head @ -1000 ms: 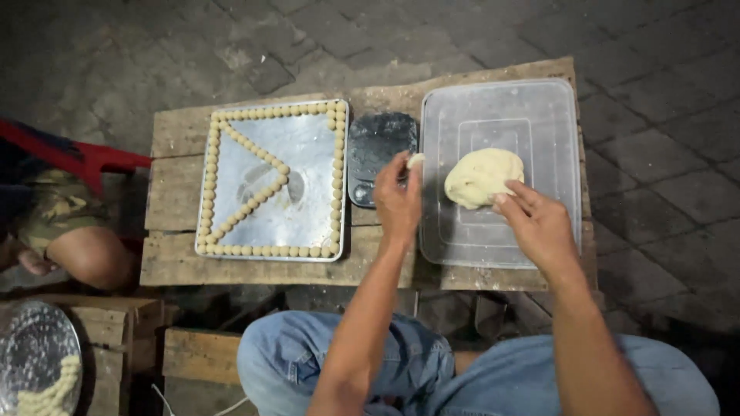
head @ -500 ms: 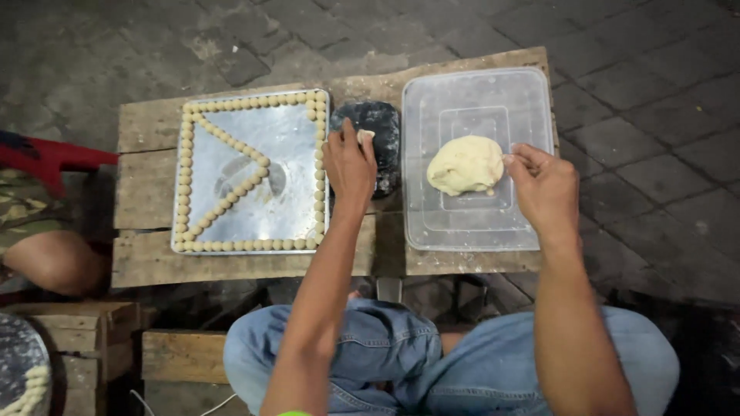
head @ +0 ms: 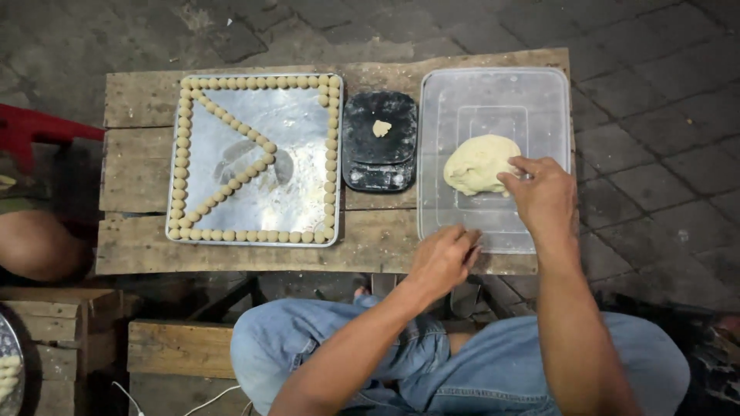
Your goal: The person tears small pieces of dough from a larger mass, weighs each piece on a digital scale, rolls it into a ball, and places it on a metal tray. The process is repeated continuously to form a pattern of dough balls on the tray.
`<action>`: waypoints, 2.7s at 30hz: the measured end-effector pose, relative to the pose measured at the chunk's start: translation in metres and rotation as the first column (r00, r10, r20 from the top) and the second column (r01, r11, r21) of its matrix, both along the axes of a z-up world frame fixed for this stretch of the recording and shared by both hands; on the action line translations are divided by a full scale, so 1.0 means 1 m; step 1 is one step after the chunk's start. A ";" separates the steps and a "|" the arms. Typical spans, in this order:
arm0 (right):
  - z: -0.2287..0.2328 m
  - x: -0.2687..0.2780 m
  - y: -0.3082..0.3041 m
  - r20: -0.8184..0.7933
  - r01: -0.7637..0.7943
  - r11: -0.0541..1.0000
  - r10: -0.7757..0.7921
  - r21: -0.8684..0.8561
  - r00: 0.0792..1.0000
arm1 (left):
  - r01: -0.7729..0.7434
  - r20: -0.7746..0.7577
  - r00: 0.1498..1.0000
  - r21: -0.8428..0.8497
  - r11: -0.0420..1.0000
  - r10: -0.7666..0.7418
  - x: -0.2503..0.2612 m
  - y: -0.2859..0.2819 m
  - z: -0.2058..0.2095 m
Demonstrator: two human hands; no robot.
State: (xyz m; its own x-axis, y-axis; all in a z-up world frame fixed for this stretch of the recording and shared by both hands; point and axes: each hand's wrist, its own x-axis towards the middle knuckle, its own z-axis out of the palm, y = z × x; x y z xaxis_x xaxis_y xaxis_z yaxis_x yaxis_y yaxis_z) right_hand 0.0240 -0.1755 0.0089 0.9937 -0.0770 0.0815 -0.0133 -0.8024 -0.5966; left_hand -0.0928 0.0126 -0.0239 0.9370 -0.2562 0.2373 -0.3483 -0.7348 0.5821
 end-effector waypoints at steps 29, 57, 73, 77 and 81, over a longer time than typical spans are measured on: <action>0.002 0.064 0.156 0.295 -0.474 0.870 0.421 0.136 0.858 | 0.039 -0.130 0.990 -0.151 0.988 -0.059 0.018 0.003 -0.032; -0.065 0.118 0.172 0.038 -0.299 0.933 0.298 0.199 0.954 | -0.485 -0.240 0.874 -0.480 0.731 0.422 0.058 0.064 0.036; 0.054 -0.038 0.083 -0.202 0.099 0.632 0.094 0.769 0.975 | -0.436 -0.469 0.880 -0.741 0.511 0.071 0.052 0.060 0.091; 0.056 -0.044 0.083 0.078 -0.116 0.760 0.086 0.639 0.993 | -0.470 -0.552 0.804 -0.817 0.333 -0.220 0.067 0.065 0.058; 0.032 -0.051 0.098 0.507 -0.250 0.959 0.283 -0.134 0.815 | -0.711 -0.695 0.665 -0.701 0.053 -0.273 0.060 0.062 0.056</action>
State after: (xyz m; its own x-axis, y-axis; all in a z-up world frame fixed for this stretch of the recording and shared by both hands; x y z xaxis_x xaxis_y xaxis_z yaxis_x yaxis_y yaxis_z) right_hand -0.0274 -0.0779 0.0411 0.7860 0.2055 0.5831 0.5018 -0.7630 -0.4075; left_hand -0.0328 0.0741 0.0325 0.8594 -0.0413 -0.5097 0.4238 0.6152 0.6647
